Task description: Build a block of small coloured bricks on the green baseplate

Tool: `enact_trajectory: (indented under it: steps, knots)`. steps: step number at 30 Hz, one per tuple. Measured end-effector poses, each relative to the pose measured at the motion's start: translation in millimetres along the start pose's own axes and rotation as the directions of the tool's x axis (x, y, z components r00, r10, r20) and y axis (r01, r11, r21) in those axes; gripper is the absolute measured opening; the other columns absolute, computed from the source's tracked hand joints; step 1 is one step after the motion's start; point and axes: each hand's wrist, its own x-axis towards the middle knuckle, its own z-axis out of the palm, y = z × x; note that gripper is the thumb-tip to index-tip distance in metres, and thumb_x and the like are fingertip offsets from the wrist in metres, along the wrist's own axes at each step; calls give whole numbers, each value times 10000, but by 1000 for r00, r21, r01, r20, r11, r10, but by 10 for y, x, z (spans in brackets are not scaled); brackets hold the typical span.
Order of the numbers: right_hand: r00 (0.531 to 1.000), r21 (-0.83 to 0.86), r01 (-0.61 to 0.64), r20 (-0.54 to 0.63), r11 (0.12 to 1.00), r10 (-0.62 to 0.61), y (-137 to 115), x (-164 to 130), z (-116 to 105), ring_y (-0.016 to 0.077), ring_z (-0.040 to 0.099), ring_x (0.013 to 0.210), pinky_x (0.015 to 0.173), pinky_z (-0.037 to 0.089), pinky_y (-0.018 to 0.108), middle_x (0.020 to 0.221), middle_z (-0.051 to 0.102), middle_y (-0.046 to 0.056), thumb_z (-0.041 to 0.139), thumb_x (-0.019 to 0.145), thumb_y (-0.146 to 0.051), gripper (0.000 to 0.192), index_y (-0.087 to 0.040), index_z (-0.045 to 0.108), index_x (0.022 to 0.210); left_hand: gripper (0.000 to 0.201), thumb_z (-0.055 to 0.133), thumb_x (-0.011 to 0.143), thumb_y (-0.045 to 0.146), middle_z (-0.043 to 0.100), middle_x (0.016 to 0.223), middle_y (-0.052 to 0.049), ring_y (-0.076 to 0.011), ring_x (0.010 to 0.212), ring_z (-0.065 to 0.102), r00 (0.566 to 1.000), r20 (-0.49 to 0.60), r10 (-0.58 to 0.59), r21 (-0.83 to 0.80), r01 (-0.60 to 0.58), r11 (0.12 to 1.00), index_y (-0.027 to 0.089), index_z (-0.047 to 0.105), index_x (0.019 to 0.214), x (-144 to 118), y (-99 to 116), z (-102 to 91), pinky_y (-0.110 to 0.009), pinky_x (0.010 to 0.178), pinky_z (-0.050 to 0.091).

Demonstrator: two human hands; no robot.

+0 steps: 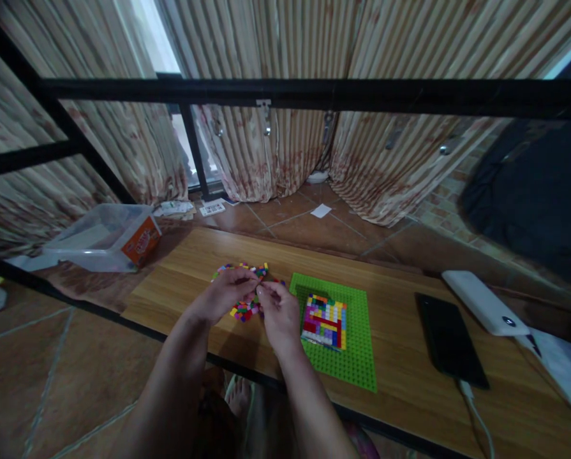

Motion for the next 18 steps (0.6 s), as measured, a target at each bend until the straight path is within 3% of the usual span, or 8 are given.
enact_trajectory:
  steps: [7, 10, 12, 14, 16, 18]
  knots:
    - [1000, 134, 16, -11, 991, -15, -156, -72, -82, 105, 526, 530, 522, 441, 235, 595, 619, -29, 691, 718, -409, 219, -195, 683, 761, 219, 705, 667, 344, 566, 572, 5, -89, 505, 513, 994, 112, -12, -83, 21, 996, 145, 614, 671, -79, 61, 120, -220, 521, 425]
    - [1000, 187, 14, -23, 982, -10, -208, -84, -199, 114, 558, 568, 535, 456, 241, 615, 633, -21, 727, 682, -405, 226, -197, 691, 760, 191, 679, 681, 331, 574, 590, 4, -97, 516, 526, 997, 77, -9, -61, 14, 998, 149, 621, 693, -50, 26, 114, -223, 533, 434]
    - [998, 180, 16, -56, 984, -6, -238, -70, -328, 118, 574, 582, 533, 464, 242, 638, 648, -16, 752, 653, -402, 254, -198, 700, 794, 135, 634, 699, 284, 554, 565, 14, -102, 517, 517, 999, -20, 33, 75, -32, 997, 155, 616, 664, -10, -13, 83, -218, 533, 420]
    - [994, 138, 27, -108, 990, -12, -272, -48, -507, 117, 578, 576, 531, 470, 246, 658, 659, -17, 756, 650, -402, 321, -205, 709, 899, 122, 587, 705, 208, 524, 525, 20, -109, 533, 507, 984, -134, 115, 346, -63, 936, 156, 605, 595, 32, -47, 41, -209, 539, 396]
    - [986, 41, 50, -159, 998, -43, -313, -31, -720, 117, 583, 577, 554, 484, 258, 668, 659, -21, 736, 680, -412, 386, -214, 706, 1010, 142, 542, 713, 145, 532, 520, 11, -125, 580, 531, 967, -198, 157, 613, -3, 790, 154, 640, 610, 63, -64, 3, -211, 570, 394]
    - [978, -69, 61, -195, 996, -73, -356, -28, -940, 130, 609, 607, 592, 504, 279, 702, 684, -1, 718, 708, -421, 357, -207, 713, 992, 205, 507, 734, 115, 599, 573, -9, -145, 649, 579, 966, -218, 137, 758, 79, 648, 155, 707, 746, 79, -63, -17, -221, 618, 418]
